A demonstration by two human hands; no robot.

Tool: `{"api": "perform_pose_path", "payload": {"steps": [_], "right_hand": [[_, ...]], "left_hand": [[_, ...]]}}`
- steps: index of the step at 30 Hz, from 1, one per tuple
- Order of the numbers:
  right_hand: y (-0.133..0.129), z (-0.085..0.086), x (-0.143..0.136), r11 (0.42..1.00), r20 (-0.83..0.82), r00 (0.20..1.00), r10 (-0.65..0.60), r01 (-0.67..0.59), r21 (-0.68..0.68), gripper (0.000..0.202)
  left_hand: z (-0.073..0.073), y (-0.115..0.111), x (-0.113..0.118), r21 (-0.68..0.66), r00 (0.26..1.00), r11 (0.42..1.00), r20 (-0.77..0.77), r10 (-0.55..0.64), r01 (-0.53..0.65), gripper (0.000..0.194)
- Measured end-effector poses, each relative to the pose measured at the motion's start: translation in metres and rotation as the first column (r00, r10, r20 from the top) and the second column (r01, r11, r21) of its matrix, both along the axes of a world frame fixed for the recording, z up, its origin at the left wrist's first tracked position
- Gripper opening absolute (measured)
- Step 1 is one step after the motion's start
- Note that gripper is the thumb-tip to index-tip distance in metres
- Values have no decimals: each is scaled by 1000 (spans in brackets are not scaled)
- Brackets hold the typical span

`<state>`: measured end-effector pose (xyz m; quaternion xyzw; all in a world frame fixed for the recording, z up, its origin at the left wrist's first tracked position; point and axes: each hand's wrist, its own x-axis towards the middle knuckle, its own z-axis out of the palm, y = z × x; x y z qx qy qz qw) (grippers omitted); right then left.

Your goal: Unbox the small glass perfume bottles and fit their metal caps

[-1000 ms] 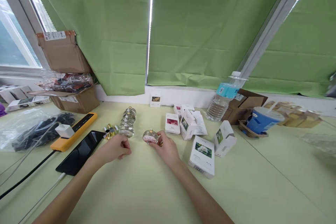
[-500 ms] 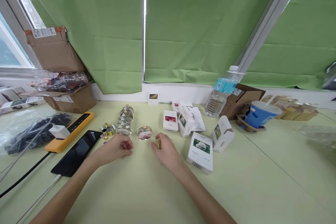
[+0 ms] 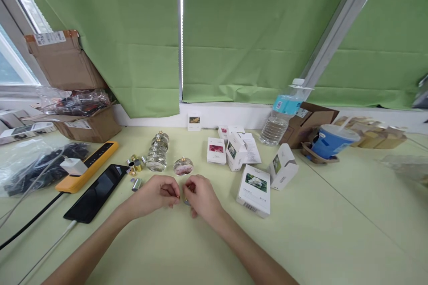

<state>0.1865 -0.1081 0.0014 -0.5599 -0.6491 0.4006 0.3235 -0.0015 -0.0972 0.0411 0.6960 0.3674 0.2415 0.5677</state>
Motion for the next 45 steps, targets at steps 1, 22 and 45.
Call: {"api": "perform_pose_path", "payload": {"steps": [1, 22, 45], "right_hand": [[0, -1, -1, 1000, -5, 1000, -13, 13, -9, 26], [1, -5, -5, 996, -166, 986, -9, -7, -94, 22], [0, -5, -6, 999, -136, 991, 9, -15, -45, 28]], "left_hand": [[-1, -1, 2, 2, 1000, 1000, 5, -16, 16, 8], [-2, -9, 10, 348, 973, 937, -219, 79, 2, 7], [6, 47, -79, 631, 397, 710, -592, 701, -314, 18]]}}
